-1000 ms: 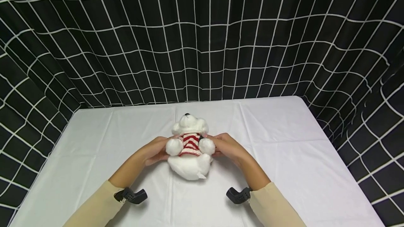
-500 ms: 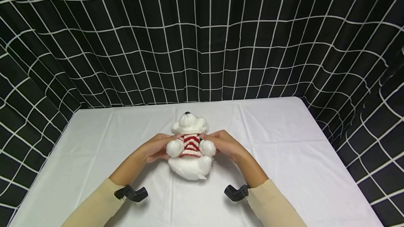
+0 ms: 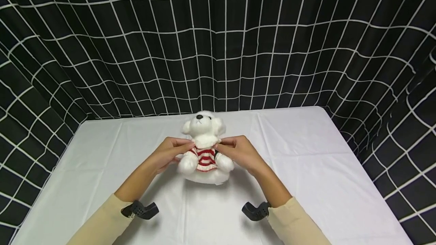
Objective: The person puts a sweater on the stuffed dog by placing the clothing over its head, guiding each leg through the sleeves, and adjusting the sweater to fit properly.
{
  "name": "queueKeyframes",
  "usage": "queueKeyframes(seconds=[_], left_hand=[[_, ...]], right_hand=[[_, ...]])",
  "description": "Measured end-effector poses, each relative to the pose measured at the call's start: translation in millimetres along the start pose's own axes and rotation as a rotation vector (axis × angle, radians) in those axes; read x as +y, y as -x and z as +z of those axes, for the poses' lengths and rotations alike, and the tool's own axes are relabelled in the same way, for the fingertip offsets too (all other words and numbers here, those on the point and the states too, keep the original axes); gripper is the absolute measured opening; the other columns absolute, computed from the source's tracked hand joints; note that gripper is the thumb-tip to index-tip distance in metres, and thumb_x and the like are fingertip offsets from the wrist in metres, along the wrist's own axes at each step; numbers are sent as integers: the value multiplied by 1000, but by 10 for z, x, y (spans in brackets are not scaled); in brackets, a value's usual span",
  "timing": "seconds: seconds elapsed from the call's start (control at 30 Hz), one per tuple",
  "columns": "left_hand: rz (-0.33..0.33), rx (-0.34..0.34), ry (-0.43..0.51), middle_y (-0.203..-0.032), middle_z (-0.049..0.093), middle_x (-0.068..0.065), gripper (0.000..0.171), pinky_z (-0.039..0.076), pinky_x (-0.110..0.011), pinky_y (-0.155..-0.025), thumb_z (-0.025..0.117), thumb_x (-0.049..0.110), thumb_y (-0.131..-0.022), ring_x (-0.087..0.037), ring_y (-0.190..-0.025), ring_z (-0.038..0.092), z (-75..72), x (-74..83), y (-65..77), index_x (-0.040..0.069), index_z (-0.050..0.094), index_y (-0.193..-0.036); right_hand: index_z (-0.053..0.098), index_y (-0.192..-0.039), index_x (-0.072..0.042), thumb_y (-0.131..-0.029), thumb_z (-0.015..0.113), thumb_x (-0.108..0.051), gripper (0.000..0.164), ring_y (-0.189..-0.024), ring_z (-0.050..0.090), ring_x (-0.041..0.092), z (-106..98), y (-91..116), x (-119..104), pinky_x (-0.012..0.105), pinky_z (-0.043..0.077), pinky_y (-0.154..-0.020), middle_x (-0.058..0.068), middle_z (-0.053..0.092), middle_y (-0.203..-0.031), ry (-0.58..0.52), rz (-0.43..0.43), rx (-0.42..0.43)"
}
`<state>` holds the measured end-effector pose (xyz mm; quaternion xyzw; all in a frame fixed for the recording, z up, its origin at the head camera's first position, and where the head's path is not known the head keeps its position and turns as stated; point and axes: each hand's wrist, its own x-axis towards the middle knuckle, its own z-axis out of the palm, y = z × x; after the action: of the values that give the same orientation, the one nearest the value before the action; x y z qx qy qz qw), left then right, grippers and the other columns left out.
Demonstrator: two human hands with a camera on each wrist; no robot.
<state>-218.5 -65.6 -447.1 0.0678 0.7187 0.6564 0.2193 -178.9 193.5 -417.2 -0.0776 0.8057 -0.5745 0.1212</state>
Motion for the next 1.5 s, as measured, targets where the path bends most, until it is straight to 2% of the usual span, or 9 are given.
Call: queueKeyframes(seconds=[0.17,0.3,0.47,0.6,0.7,0.9,1.17,1.37,1.5], left_hand=[[164,16,-75,-111,75,-14,37,59,-33,-79,77,17,-90,-18,-94,71,21,33,78,-2,71,-122],[292,38,-152,-119,73,-10,35,57,-31,-86,80,13,-86,-21,-104,69,33,-33,134,1,74,-118],[405,52,-182,-130,67,-9,33,55,-37,-96,84,6,-80,-27,-122,62,49,-173,150,0,76,-111],[500,119,-252,-135,64,-5,34,47,-41,-107,87,0,-73,-26,-131,55,57,-294,135,-1,78,-105],[549,163,-270,-134,64,-7,34,43,-44,-111,88,-3,-69,-29,-131,56,65,-373,131,-4,78,-101],[578,170,-241,-136,63,-9,28,42,-43,-111,88,-5,-68,-33,-130,56,73,-483,139,-5,78,-94],[574,146,-249,-136,63,-4,22,43,-41,-110,86,-5,-71,-27,-127,59,49,-545,111,-1,80,-92],[591,77,-258,-140,60,-7,33,37,-42,-114,88,-5,-68,-29,-131,54,17,-576,126,-2,79,-99],[594,5,-265,-144,56,-6,38,31,-49,-117,86,-4,-71,-28,-136,50,-33,-555,136,0,77,-108]], right_hand=[[67,-130,0,-93,74,-20,43,-114,68,29,30,75,-12,38,56,-93,15,70,-124,73,-142,72],[66,-129,3,-89,78,-9,44,-113,68,34,71,128,70,36,56,-93,19,68,-126,49,-216,115],[73,-117,5,-82,81,2,37,-109,70,30,131,146,245,37,55,-95,19,71,-118,-34,-250,161],[78,-108,0,-78,84,1,30,-113,68,26,169,122,382,45,50,-102,11,74,-113,23,-315,217],[79,-107,-4,-78,86,-3,30,-118,66,25,190,98,466,43,48,-105,8,73,-118,67,-373,232],[79,-105,-5,-79,86,-3,28,-124,62,27,220,55,586,29,44,-107,10,69,-126,73,-442,214],[79,-108,-5,-77,87,-4,31,-128,59,25,177,36,645,30,42,-110,8,66,-133,36,-459,140],[75,-119,-8,-85,80,-5,35,-135,52,14,73,52,688,33,48,-104,5,59,-143,37,-437,32],[72,-123,-2,-93,70,-1,30,-130,56,8,48,29,703,36,55,-93,8,62,-139,18,-452,47]])
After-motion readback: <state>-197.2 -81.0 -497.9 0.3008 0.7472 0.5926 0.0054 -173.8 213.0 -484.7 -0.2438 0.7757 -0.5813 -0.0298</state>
